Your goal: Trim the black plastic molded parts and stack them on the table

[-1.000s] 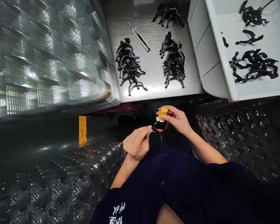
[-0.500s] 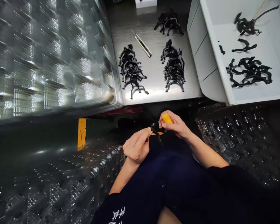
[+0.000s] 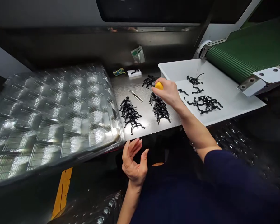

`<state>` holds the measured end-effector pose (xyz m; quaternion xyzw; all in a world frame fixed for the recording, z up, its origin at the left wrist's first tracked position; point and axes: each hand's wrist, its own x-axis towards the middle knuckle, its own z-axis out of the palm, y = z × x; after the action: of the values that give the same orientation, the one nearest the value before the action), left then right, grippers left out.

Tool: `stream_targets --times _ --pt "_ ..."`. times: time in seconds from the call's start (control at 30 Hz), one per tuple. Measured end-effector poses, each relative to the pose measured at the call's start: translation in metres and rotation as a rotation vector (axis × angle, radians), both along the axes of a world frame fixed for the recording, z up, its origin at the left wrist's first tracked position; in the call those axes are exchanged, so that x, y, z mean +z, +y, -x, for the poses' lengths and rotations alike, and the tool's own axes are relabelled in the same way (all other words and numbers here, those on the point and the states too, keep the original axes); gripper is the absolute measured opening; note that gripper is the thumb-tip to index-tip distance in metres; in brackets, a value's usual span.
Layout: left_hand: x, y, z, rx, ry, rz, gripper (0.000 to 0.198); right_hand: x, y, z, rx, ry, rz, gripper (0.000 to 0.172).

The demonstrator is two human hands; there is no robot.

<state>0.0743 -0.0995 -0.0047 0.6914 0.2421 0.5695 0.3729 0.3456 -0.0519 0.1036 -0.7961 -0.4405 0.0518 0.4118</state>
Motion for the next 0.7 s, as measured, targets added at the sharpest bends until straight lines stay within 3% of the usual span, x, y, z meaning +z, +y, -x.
stream_targets --times 0.1,0.17,0.23,0.4,0.57,0.7 --pt "-0.001 0.004 0.007 -0.049 0.028 0.056 0.063 0.003 0.071 -0.039 -0.307 -0.231 0.343 0.023" --pt "-0.005 0.008 0.014 -0.063 0.053 0.064 0.061 -0.007 0.098 -0.052 -0.382 -0.236 0.42 0.029" --pt "-0.01 0.012 0.02 -0.075 0.096 0.056 0.059 -0.021 0.108 -0.055 -0.405 -0.225 0.434 0.033" --pt "-0.019 0.022 0.025 -0.154 0.162 0.113 0.053 -0.039 0.094 -0.058 -0.362 -0.238 0.447 0.032" --pt "-0.02 0.026 0.018 -0.238 0.131 0.174 0.055 -0.025 0.077 -0.07 -0.365 -0.242 0.391 0.03" --pt "-0.019 0.027 0.01 -0.269 0.137 0.166 0.057 -0.012 0.057 -0.039 -0.252 -0.208 0.158 0.03"
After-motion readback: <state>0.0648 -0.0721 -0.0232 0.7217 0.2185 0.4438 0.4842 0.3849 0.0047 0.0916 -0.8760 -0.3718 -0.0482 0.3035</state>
